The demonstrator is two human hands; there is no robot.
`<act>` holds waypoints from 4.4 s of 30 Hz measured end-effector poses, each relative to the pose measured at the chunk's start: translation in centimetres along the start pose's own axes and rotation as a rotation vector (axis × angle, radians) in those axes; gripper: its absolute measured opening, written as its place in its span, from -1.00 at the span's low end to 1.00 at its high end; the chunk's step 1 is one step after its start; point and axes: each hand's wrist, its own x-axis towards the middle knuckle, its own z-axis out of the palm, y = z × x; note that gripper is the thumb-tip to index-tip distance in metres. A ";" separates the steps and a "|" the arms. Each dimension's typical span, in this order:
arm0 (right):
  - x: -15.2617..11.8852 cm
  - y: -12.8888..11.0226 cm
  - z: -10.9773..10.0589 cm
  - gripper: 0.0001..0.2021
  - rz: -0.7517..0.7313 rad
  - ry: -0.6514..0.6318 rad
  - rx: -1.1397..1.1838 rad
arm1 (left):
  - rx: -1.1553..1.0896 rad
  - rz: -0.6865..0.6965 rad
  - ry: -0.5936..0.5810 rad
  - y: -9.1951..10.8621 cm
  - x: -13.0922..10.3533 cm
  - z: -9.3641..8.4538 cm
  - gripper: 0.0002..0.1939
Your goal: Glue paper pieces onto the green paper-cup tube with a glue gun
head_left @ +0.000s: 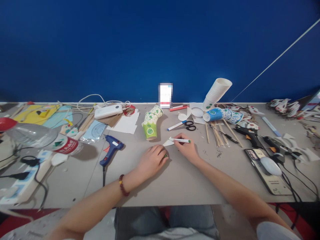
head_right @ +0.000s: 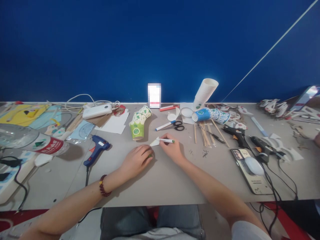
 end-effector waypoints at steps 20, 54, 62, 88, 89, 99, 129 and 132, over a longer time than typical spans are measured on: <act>0.2 -0.3 -0.1 -0.89 0.108 0.044 0.050 | -0.008 -0.001 -0.031 -0.5 0.3 0.6 -0.70; 0.1 -1.1 -0.3 -0.91 0.157 0.050 0.085 | 0.063 -0.028 -0.070 -0.5 0.4 1.2 -0.67; 0.0 -1.3 -0.3 -0.93 0.173 0.052 0.083 | 0.075 -0.014 -0.058 -0.5 0.5 1.1 -0.68; 0.6 0.2 -0.5 -0.88 0.084 0.080 0.174 | 0.140 0.032 0.005 -1.1 0.3 1.0 -0.70; 0.8 0.3 -0.7 -0.89 0.073 0.087 0.165 | 0.144 0.031 0.013 -1.2 0.2 1.1 -0.70; 2.3 0.6 -1.9 -0.93 0.137 -0.071 0.212 | 0.106 0.028 -0.020 -0.9 0.3 0.7 -0.68; 3.0 1.3 -3.1 -0.93 -0.044 -0.245 0.007 | 0.102 -0.006 -0.049 -1.0 0.3 0.7 -0.68; 3.0 1.3 -3.0 -0.94 -0.033 -0.240 0.024 | 0.105 -0.002 -0.049 -1.0 0.4 0.7 -0.68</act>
